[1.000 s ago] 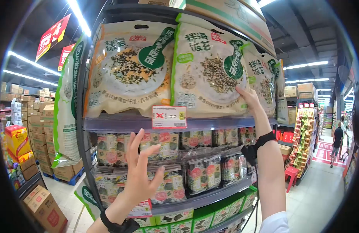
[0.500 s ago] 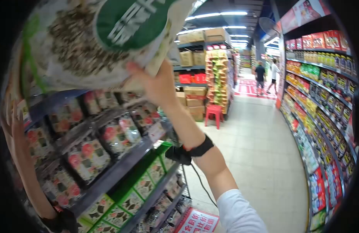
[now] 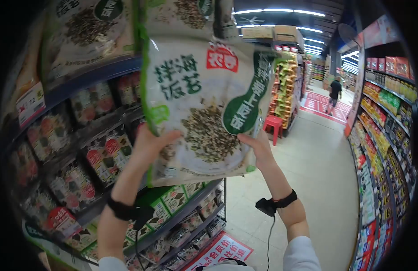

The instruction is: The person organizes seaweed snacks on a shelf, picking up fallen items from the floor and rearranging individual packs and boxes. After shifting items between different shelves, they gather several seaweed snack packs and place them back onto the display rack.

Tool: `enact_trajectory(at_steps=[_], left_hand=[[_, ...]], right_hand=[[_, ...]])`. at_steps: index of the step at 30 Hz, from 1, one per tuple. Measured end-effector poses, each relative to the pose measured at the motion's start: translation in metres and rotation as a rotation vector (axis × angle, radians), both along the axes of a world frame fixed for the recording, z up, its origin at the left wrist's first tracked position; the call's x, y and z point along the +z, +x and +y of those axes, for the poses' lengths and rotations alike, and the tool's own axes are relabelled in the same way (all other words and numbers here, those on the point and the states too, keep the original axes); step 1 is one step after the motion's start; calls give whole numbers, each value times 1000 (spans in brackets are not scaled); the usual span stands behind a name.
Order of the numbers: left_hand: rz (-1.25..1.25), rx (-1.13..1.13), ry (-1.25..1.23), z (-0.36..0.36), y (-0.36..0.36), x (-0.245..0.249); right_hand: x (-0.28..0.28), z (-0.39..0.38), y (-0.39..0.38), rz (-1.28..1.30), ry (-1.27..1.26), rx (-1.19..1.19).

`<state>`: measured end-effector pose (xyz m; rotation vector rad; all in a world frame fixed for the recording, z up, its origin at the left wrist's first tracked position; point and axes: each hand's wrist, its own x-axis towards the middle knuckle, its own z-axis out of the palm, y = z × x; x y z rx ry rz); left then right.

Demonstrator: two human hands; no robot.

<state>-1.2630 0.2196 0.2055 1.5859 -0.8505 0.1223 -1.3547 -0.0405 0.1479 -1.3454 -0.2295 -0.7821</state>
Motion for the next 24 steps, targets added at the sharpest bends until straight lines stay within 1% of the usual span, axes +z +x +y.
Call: enact_trajectory(at_steps=[1, 3, 4, 6, 7, 8, 10, 11, 12, 13, 14, 15, 16, 17, 18, 19, 20, 21, 22, 23, 24], left_hand=[[0, 24, -3, -6, 2, -7], [128, 8, -23, -14, 6, -17], [125, 28, -27, -17, 9, -21], [91, -35, -41, -20, 14, -26], [89, -26, -13, -19, 16, -26], [92, -13, -16, -19, 18, -26], [87, -67, -54, -19, 20, -28], [92, -55, -56, -19, 20, -28], [100, -48, -80, -20, 21, -28], [106, -39, -104, -21, 21, -27], [89, -50, -55, -21, 25, -28], [71, -46, -20, -21, 28, -29], [205, 95, 172, -19, 15, -15], [-132, 212, 135, -16, 15, -18], [-289, 163, -69, -14, 17, -21], [-172, 24, -65, -7, 16, -13], [-195, 73, -82, 4, 10, -6], [-198, 19, -89, 11, 3, 3], [-196, -38, -93, 19, 0, 9], [-105, -8, -69, 30, 1, 15], [-115, 13, -71, 41, 1, 18]], right_hand=[[-7, -3, 4, 0, -3, 24], [-20, -11, 15, 100, -16, -62], [-22, -12, 18, 97, -19, -42], [-27, -11, 21, 87, 33, -91], [-35, -16, 30, 95, -26, -137], [-34, -18, 32, 97, -29, -123], [-36, -21, 35, 81, 512, 177], [-37, -25, 38, 70, 433, 192], [-38, -28, 39, 77, 434, 204], [-39, -30, 40, 52, 393, 131], [-40, -33, 44, 22, 350, 66], [-53, -50, 55, 37, 220, -130], [-53, -53, 57, 1, 418, 41], [-29, -37, 50, -177, 297, 297], [-16, -37, 53, -233, 261, 404], [-24, -71, 80, -295, 387, 277], [2, -63, 71, -271, 424, 224], [24, -64, 73, -248, 524, 238], [49, -65, 79, -258, 517, 272], [75, -65, 86, -224, 439, 308], [101, -64, 94, -190, 361, 339]])
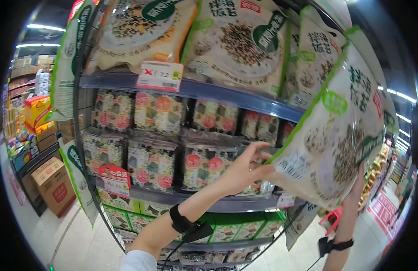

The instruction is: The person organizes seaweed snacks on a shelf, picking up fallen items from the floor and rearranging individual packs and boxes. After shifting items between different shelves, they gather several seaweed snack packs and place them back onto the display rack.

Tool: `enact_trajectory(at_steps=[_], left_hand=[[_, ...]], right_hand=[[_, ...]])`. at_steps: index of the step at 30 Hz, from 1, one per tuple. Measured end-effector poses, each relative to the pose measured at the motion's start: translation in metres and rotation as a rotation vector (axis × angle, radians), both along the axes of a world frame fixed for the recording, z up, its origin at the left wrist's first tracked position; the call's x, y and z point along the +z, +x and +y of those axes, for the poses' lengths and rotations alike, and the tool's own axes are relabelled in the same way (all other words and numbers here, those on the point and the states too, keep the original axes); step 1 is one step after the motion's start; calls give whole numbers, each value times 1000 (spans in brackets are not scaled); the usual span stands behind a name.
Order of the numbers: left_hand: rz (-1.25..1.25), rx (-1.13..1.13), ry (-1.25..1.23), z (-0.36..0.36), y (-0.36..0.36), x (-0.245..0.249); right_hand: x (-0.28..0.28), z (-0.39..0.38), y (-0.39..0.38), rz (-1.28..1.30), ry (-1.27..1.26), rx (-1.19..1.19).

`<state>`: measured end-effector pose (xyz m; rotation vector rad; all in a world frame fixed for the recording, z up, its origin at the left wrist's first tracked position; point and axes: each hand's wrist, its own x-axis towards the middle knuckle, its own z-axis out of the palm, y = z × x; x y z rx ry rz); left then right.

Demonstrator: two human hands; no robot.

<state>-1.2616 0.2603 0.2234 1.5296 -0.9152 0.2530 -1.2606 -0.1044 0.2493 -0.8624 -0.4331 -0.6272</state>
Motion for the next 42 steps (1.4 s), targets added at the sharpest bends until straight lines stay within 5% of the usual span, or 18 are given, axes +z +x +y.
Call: enact_trajectory(at_steps=[4, 7, 9, 12, 16, 20, 22, 25, 27, 30, 31, 34, 42], left_hand=[[-68, 140, -228, 40, -27, 14], [-488, 489, -127, 59, -45, 23], [-951, 925, 241, 69, -54, 29], [-1010, 1076, 494, 77, -59, 42], [-1104, 1347, 663, 98, -59, 78], [-996, 1340, 632, 120, -44, 102], [-1013, 1442, 674, 126, -22, 104], [-1093, 1514, 620, 128, -2, 103], [-1148, 1583, 573, 127, 4, 108], [-1149, 1623, 528, 126, 13, 119], [-1121, 1628, 481, 127, 16, 123], [-1096, 1691, 453, 128, 24, 130], [-1091, 1663, 443, 125, 17, 120]], right_hand=[[94, 20, 35, 33, -348, 218], [148, 78, 48, -136, -370, 174], [179, 102, 75, -109, -406, 205], [221, 142, 128, -93, -414, 260], [261, 202, 142, -197, -500, 15], [263, 243, 120, -201, -542, -338], [258, 248, 123, -193, -606, -728], [230, 247, 129, -780, -477, -1426], [217, 245, 102, -1004, -690, -1571], [211, 243, 95, -938, -990, -1518], [216, 243, 97, -890, -996, -1226], [234, 251, 125, -848, -1114, -1516], [222, 270, 118, -903, -1156, -1525]])
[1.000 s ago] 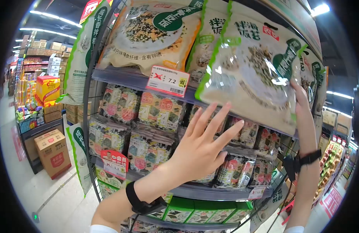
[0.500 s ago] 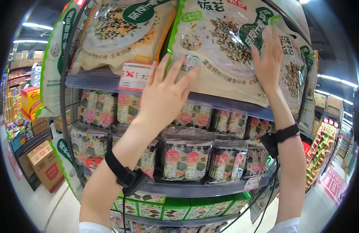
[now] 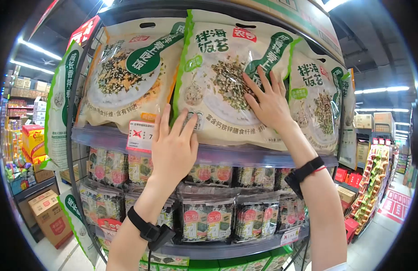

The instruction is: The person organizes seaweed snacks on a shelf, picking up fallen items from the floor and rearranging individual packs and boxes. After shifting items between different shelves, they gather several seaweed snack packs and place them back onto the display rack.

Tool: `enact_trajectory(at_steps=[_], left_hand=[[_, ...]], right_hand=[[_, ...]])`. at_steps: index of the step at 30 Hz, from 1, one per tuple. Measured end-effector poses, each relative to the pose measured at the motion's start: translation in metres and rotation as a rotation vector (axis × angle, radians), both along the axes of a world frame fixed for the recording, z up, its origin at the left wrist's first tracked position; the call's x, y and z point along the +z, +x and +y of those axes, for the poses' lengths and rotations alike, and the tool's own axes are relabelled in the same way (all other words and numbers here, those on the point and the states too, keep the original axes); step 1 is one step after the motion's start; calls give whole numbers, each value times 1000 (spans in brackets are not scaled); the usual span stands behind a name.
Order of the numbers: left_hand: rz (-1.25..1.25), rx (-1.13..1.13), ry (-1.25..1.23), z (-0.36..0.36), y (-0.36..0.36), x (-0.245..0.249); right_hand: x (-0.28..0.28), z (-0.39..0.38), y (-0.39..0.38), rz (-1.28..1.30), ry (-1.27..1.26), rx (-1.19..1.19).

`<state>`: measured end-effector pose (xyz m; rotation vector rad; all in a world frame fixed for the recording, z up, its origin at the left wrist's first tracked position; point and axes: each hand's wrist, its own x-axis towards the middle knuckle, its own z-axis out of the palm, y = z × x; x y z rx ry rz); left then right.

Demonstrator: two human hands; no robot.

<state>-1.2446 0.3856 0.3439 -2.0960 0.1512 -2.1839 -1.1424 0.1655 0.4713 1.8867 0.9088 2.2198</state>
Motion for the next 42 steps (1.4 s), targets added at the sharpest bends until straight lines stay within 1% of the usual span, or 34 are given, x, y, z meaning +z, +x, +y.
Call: enact_trajectory(at_steps=[2, 4, 8, 10, 12, 15, 17, 18, 20, 21, 22, 23, 25, 26, 28, 29, 30, 32, 34, 36, 37, 39, 40, 41, 42], left_hand=[[28, 14, 9, 0, -2, -5], [16, -26, 26, -1, -6, -8], [64, 8, 19, -3, -15, -14], [87, 23, 26, -3, -22, -18], [107, 49, 28, -3, -25, -20], [135, 28, 44, -2, -29, -26], [169, -58, 45, -8, -33, -41], [168, -56, 53, -11, -37, -45], [272, -157, 99, -16, -48, -59], [273, -175, 138, -15, -49, -64], [287, -171, 124, -14, -52, -68], [319, -221, 164, -13, -56, -75], [401, -323, 221, -11, -63, -94], [452, -332, 203, -9, -64, -107], [532, -359, 331, -8, -65, -133], [582, -348, 317, -9, -64, -148], [620, -369, 318, -9, -61, -160], [709, -351, 307, -6, -54, -179], [742, -343, 294, -2, -41, -191], [679, -318, 309, 5, -20, -203], [679, -315, 291, 5, -12, -209], [669, -326, 304, 8, -1, -217], [656, -329, 317, 10, 4, -223], [609, -340, 320, 11, 5, -224], [630, -350, 309, 13, 4, -225]], right_hand=[[-12, -4, 0, 50, -24, 41], [-17, -7, -3, 41, -49, 30], [-14, -16, -19, -3, -50, -66], [-13, -20, -26, 4, 36, 73], [-12, -24, -28, -3, 63, 89], [-12, -24, -34, -38, 68, 105], [-18, -24, -42, -61, 86, 132], [-14, -24, -44, -62, 94, 133], [-8, -22, -45, -59, 134, 192], [2, -22, -45, -106, 130, 133], [13, -23, -47, -113, 128, 150], [23, -22, -49, -109, 125, 170], [32, -19, -48, -207, 107, 373], [16, -14, -61, -152, 107, 370], [-22, 4, -99, 23, -4, 515], [-47, 11, -107, 55, -46, 500], [-64, 9, -98, 93, -33, 486], [-101, 12, -71, -119, -498, 373], [-154, 24, -63, 95, -607, 509], [-199, 23, -51, 289, -694, 428], [-213, 19, -45, 297, -698, 425], [-234, 10, -40, 435, -571, 423], [-241, 5, -37, 458, -572, 424], [-247, 2, -35, 456, -474, 399], [-252, 0, -32, 451, -380, 370]])
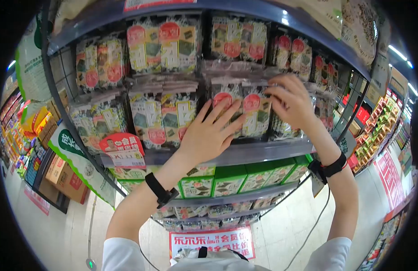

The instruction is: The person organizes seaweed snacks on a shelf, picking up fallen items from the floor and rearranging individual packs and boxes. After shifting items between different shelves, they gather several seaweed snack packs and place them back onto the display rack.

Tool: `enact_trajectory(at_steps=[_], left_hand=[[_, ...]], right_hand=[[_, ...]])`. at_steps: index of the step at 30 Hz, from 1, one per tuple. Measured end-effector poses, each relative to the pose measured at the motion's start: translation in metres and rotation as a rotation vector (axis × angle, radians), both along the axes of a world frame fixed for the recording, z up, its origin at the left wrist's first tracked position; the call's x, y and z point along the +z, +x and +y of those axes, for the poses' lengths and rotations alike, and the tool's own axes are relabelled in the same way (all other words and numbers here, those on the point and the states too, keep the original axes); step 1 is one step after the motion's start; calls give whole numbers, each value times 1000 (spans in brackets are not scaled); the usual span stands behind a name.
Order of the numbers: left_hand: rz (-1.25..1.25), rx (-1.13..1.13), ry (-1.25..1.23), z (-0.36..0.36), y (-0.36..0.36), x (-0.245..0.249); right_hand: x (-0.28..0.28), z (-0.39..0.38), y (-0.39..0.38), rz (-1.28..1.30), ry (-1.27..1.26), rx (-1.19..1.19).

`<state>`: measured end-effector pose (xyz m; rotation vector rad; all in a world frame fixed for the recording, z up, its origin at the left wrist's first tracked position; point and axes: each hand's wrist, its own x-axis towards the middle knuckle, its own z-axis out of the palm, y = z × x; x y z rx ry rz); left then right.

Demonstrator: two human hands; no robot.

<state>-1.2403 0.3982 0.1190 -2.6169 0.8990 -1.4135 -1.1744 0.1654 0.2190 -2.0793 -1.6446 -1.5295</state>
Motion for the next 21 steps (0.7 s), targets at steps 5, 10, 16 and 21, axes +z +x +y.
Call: enact_trajectory(at_steps=[5, 10, 16, 21], left_hand=[[-19, -4, 29, 1, 2, -3], [-10, -20, 10, 3, 1, -2], [-7, -21, 16, 4, -4, 2], [25, -28, 30, 6, -3, 1]], right_hand=[[30, 10, 43, 110, 349, -78], [77, 22, 110, 322, 425, -207], [68, 56, 105, 928, 525, 85], [71, 46, 97, 1139, 484, 44]])
